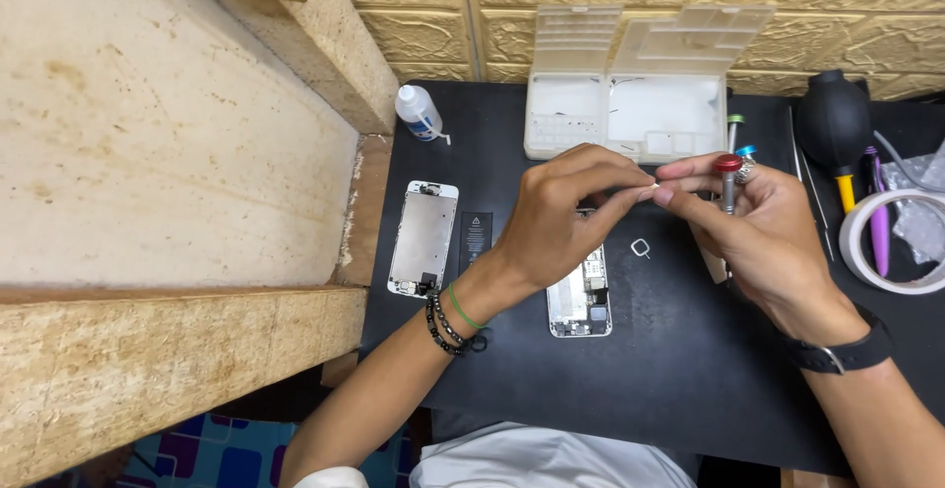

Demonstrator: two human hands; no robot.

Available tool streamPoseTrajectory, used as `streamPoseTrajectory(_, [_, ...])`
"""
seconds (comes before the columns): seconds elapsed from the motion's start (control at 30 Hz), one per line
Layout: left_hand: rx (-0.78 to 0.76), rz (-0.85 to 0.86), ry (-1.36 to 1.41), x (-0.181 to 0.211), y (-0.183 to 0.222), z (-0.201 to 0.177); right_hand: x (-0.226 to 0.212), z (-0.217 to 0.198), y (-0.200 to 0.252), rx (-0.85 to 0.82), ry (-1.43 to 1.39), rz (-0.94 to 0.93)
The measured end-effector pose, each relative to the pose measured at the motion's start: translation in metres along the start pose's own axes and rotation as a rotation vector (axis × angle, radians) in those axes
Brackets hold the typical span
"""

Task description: A person is repairing a smartphone by using a precision screwdriver to manipulate internal components and screws on a workbench.

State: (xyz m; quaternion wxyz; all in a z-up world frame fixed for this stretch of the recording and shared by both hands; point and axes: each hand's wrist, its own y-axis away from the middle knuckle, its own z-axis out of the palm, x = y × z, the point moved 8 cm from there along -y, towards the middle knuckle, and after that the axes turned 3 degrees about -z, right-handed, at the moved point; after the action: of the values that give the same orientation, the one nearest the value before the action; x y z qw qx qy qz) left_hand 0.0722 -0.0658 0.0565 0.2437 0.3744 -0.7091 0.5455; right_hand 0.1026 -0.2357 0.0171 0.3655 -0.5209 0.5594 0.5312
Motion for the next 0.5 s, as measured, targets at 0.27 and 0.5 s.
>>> streamPoseTrajectory(0.27, [-0.042, -0.497, 0.258, -0.045, 0.011, 0.007, -0.022, 0.010, 0.017, 0.043, 0.285, -0.226])
streamPoseTrajectory(0.5, [0.015, -0.529, 0.215, -0.037, 0.009, 0.000, -0.022, 0.015, 0.021, 0.083, 0.303, -0.322])
